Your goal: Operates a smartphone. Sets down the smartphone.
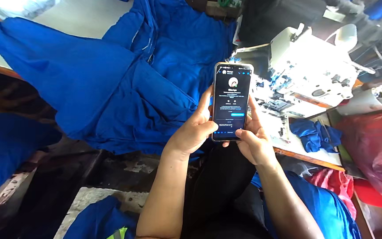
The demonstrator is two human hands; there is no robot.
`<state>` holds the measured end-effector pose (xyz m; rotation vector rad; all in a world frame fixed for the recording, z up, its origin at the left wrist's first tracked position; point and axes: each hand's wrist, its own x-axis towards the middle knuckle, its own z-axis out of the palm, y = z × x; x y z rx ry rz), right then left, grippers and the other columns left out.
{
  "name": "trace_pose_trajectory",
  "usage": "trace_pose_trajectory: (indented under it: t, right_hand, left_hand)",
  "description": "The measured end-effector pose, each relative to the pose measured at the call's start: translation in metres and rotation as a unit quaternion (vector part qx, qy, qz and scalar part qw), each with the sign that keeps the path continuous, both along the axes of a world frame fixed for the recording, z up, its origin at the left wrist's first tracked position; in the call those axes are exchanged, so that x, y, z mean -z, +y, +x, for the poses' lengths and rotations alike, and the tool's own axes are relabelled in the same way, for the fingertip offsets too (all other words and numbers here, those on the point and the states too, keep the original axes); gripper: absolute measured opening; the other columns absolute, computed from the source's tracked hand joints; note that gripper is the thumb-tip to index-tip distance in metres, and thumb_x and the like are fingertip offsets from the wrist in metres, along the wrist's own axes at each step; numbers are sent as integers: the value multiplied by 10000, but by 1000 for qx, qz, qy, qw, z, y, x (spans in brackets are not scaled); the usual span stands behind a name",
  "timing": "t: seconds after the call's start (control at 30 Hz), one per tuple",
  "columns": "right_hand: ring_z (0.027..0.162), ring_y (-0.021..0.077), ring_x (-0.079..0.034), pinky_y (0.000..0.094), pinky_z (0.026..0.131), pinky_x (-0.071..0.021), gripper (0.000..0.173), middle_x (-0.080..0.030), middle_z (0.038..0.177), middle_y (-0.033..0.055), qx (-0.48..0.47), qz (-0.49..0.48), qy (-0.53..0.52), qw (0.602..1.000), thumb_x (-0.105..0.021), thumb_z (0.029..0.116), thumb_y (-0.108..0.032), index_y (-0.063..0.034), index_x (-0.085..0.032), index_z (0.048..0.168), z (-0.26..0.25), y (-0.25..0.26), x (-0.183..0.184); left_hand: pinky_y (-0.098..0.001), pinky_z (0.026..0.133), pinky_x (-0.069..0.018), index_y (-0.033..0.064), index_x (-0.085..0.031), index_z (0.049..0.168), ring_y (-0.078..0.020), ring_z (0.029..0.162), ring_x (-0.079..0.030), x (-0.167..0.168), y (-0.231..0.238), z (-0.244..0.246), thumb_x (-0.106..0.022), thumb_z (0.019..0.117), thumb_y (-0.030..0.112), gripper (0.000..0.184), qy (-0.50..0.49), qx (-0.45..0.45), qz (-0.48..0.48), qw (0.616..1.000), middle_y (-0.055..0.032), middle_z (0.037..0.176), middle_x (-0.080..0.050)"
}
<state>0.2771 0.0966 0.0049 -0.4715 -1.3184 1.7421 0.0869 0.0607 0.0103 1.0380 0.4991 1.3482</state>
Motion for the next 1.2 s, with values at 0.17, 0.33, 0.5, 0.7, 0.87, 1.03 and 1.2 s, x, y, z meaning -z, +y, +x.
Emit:
trace_pose_trajectory:
  t: [0.17, 0.33, 0.5, 0.7, 0.87, 1.03, 1.2]
  right_hand:
    - [1016, 243, -724, 400, 689, -649, 791, -633, 1322, 126, 2, -20, 23, 1000, -408, 928, 77, -256, -245, 1626, 0, 0, -1]
    - [1041, 254, -715, 403, 691, -644, 739, -616, 1354, 129, -12, -24, 42, 999, -359, 958, 28, -270, -253, 1626, 0, 2, 1]
    - [1048, 266, -716, 409, 680, -643, 711, -625, 1346, 130, -19, -31, 45, 998, -316, 972, 7, -272, -243, 1622, 0, 3, 1]
    - [1043, 272, -716, 412, 673, -641, 703, -624, 1343, 137, -22, -37, 45, 998, -318, 975, -5, -278, -250, 1619, 0, 4, 1]
    - [1045, 265, -717, 406, 676, -643, 719, -619, 1353, 128, -22, -36, 45, 998, -319, 966, 13, -269, -245, 1622, 0, 4, 0]
    - [1018, 265, -722, 421, 679, -642, 802, -627, 1333, 140, -26, -35, 56, 998, -343, 899, 84, -253, -263, 1622, 0, 4, 2]
    - [1034, 259, -718, 423, 689, -642, 829, -623, 1345, 135, -29, -35, 53, 998, -347, 882, 98, -271, -271, 1621, 1, 4, 3]
  left_hand:
    - [-353, 819, -616, 279, -71, 1615, -193, 1069, -684, -1, 0, 0, -414, 850, -66, 907, 1, 5, 0, 1000, -109, 1394, -556]
    - [-361, 815, -617, 270, -89, 1611, -204, 1081, -678, 0, 0, 0, -403, 842, -72, 898, 2, 4, -4, 1000, -117, 1405, -543]
    - [-358, 811, -617, 266, -83, 1612, -201, 1070, -684, 0, 1, 0, -401, 827, -77, 913, 3, 3, -8, 1000, -116, 1398, -550]
    - [-354, 813, -616, 269, -69, 1615, -198, 1063, -686, 1, 2, 0, -404, 826, -76, 924, 5, 4, -10, 1000, -117, 1390, -560]
    - [-301, 680, -619, 205, -157, 1572, -133, 945, -706, -17, -4, 12, -430, 792, -88, 878, 20, -65, -62, 996, -65, 1255, -626]
    - [-352, 813, -617, 261, -75, 1612, -197, 1060, -690, 2, 2, 0, -411, 828, -73, 916, 1, 2, -9, 1000, -116, 1381, -567]
    - [-354, 824, -613, 272, -77, 1612, -193, 1065, -685, 1, 1, 0, -416, 822, -72, 926, 2, 0, -13, 1000, -111, 1380, -566]
